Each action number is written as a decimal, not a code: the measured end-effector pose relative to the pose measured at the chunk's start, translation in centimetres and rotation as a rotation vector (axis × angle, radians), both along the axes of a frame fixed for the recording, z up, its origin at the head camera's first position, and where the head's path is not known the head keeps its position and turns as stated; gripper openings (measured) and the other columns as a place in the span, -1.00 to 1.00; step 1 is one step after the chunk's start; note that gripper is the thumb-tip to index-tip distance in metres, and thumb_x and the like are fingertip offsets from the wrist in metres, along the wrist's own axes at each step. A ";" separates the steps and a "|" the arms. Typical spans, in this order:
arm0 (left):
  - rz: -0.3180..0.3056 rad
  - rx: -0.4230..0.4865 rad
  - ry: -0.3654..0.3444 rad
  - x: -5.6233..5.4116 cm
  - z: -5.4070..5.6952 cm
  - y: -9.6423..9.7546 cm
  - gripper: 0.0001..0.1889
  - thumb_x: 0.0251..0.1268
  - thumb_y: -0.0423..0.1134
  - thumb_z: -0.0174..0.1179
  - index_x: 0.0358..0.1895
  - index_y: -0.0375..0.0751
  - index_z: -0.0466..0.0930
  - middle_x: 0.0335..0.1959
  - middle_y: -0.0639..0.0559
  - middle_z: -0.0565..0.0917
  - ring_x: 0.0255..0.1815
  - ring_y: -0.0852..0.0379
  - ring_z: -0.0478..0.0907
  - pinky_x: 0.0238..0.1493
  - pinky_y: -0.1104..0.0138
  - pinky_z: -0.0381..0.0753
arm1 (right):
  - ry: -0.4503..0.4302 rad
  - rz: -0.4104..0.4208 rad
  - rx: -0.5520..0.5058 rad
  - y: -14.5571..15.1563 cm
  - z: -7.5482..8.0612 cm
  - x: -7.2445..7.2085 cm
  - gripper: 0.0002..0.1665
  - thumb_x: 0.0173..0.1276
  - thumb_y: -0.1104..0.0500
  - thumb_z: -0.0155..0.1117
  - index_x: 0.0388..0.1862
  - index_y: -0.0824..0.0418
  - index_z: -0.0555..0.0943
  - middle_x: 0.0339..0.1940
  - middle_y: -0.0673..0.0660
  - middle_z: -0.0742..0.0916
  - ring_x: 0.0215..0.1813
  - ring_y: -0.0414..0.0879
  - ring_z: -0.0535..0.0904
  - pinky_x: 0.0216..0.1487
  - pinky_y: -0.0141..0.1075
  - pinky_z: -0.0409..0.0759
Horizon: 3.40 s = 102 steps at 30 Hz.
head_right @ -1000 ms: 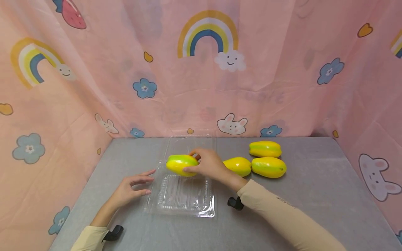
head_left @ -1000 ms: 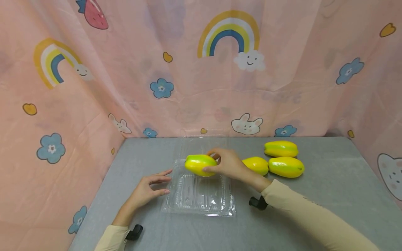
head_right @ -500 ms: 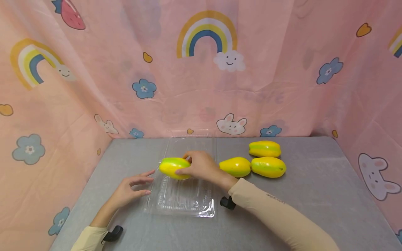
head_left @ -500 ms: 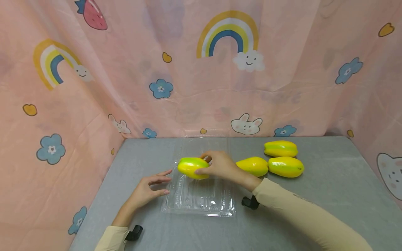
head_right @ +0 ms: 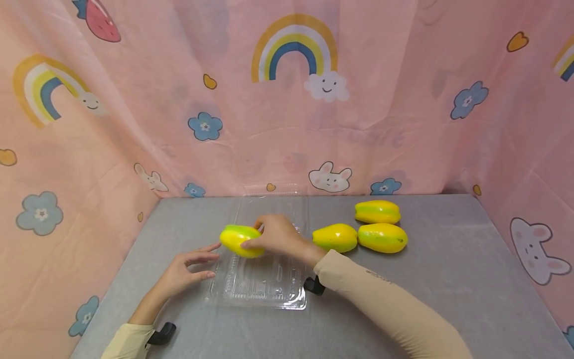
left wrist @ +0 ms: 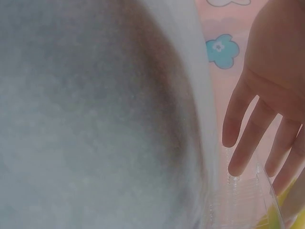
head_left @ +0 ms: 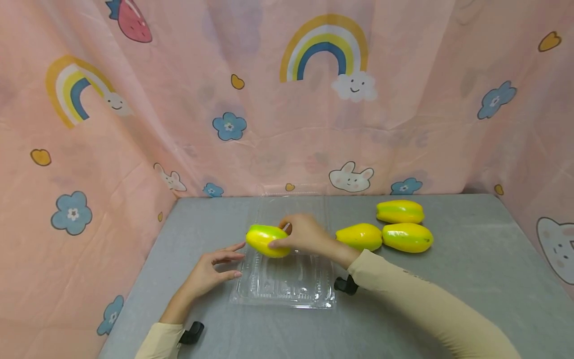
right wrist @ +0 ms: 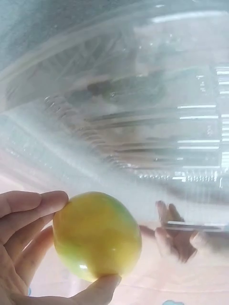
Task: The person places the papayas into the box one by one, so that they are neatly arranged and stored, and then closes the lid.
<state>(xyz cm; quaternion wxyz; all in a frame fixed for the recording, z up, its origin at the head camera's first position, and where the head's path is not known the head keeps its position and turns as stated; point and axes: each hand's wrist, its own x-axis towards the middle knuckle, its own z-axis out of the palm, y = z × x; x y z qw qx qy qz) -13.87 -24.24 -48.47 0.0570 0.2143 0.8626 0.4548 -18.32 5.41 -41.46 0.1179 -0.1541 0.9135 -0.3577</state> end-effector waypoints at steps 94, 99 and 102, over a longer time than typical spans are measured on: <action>0.029 0.012 -0.005 0.1 -0.2 0.1 -0.57 0.07 -0.12 0.48 0.07 0.02 0.70 0.45 0.08 0.45 0.46 0.11 0.40 0.19 0.38 0.56 | 0.113 0.137 0.030 -2.5 -2.2 1.1 -0.24 -0.03 0.17 0.63 0.24 0.04 0.61 -0.03 0.16 0.71 -0.07 -0.01 0.61 -0.06 -0.10 0.59; 0.028 0.014 -0.008 0.1 -0.2 0.1 -0.57 0.07 -0.12 0.48 0.07 0.04 0.70 0.45 0.09 0.45 0.46 0.03 0.40 0.19 0.38 0.56 | 0.107 0.136 0.027 -2.5 -2.3 1.0 -0.22 -0.02 0.15 0.64 0.26 0.02 0.60 -0.06 0.15 0.69 -0.09 -0.03 0.59 -0.08 -0.13 0.57; 0.021 0.017 -0.004 0.1 -0.3 0.1 -0.57 0.08 -0.11 0.47 0.08 0.02 0.69 0.46 0.07 0.44 0.47 -0.05 0.39 0.20 0.38 0.56 | 0.107 0.137 0.026 -2.5 -2.4 1.0 -0.22 -0.03 0.14 0.64 0.26 0.04 0.60 -0.03 0.15 0.69 -0.06 -0.01 0.60 -0.05 -0.11 0.58</action>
